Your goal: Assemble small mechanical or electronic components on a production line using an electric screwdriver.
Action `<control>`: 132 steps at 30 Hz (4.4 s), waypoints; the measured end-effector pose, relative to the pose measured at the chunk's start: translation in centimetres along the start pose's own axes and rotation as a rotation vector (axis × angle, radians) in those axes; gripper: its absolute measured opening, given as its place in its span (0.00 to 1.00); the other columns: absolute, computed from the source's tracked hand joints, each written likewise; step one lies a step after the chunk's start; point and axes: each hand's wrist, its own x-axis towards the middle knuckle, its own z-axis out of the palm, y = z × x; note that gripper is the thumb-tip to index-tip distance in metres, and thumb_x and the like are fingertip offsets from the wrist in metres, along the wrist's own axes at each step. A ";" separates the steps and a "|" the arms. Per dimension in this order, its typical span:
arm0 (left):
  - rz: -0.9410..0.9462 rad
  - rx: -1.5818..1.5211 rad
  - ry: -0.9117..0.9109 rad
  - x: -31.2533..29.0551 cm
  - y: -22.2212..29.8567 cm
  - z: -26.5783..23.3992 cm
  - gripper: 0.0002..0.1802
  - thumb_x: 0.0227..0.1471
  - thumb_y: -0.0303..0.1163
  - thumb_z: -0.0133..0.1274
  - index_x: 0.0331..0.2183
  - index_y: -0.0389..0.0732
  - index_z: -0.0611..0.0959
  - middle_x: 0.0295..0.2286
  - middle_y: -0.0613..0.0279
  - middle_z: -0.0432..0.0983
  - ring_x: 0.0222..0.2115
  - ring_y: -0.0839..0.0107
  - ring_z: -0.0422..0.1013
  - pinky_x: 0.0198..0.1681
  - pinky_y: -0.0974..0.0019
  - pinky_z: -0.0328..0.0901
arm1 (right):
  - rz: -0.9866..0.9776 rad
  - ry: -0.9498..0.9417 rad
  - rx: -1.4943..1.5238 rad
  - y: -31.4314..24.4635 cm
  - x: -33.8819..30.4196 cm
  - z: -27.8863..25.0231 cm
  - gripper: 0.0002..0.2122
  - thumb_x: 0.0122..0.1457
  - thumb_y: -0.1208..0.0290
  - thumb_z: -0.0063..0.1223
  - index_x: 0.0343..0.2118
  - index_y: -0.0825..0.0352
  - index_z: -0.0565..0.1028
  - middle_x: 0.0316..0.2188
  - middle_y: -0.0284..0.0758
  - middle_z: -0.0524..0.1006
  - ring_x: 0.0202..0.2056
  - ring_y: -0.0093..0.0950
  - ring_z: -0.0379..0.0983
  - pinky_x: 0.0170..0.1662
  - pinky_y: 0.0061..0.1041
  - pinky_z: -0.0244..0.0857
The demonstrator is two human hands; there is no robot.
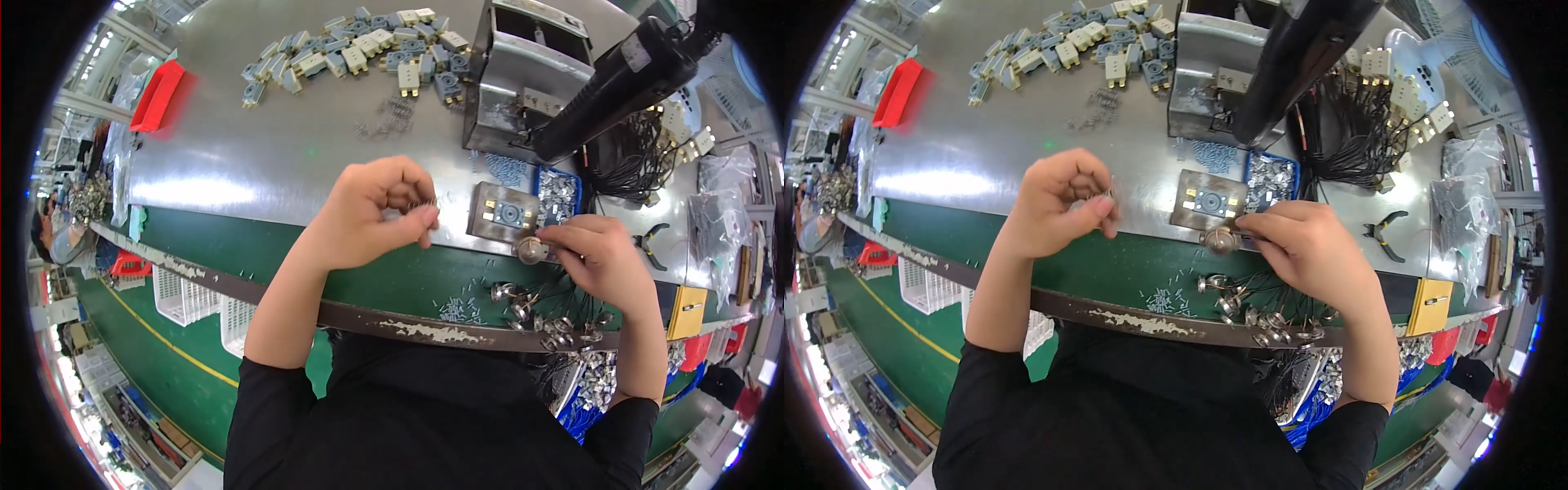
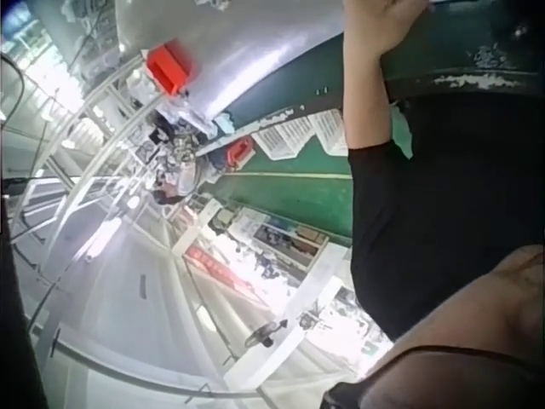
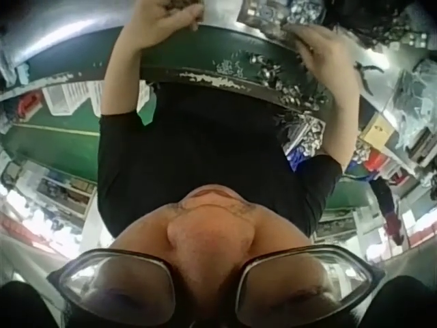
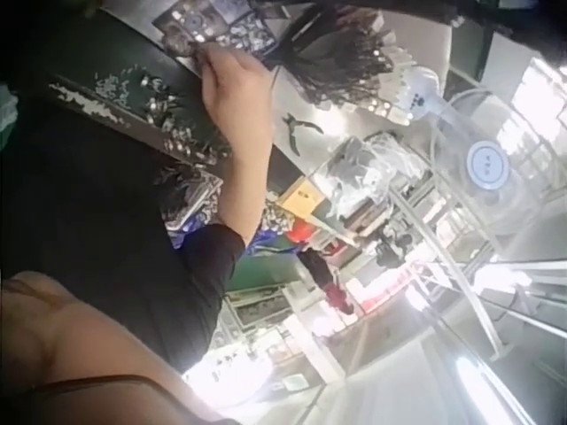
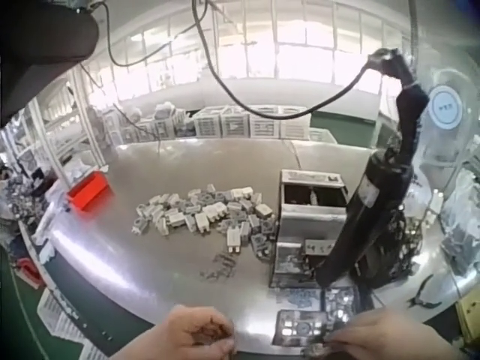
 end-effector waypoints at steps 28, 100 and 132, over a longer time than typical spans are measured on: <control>-0.084 -0.548 -0.072 2.4 -4.1 0.7 0.09 0.66 0.29 0.55 0.40 0.31 0.79 0.27 0.55 0.81 0.23 0.68 0.79 0.27 0.67 0.74 | -0.079 -0.019 0.192 -2.9 9.2 1.8 0.09 0.53 0.76 0.71 0.36 0.69 0.83 0.29 0.40 0.83 0.31 0.36 0.83 0.35 0.29 0.75; 0.022 -0.135 0.104 2.3 -4.7 1.2 0.14 0.71 0.34 0.49 0.37 0.33 0.82 0.29 0.62 0.79 0.29 0.78 0.75 0.33 0.73 0.70 | -0.098 0.049 0.210 -2.6 10.3 3.5 0.06 0.57 0.76 0.67 0.36 0.70 0.82 0.30 0.41 0.82 0.31 0.41 0.80 0.36 0.33 0.74; 0.463 0.441 0.245 2.3 -4.4 0.4 0.05 0.60 0.21 0.60 0.40 0.34 0.82 0.31 0.56 0.82 0.31 0.71 0.79 0.36 0.67 0.74 | -0.023 0.031 0.343 -2.5 10.8 3.0 0.07 0.57 0.75 0.64 0.34 0.74 0.82 0.27 0.43 0.82 0.27 0.38 0.81 0.33 0.31 0.74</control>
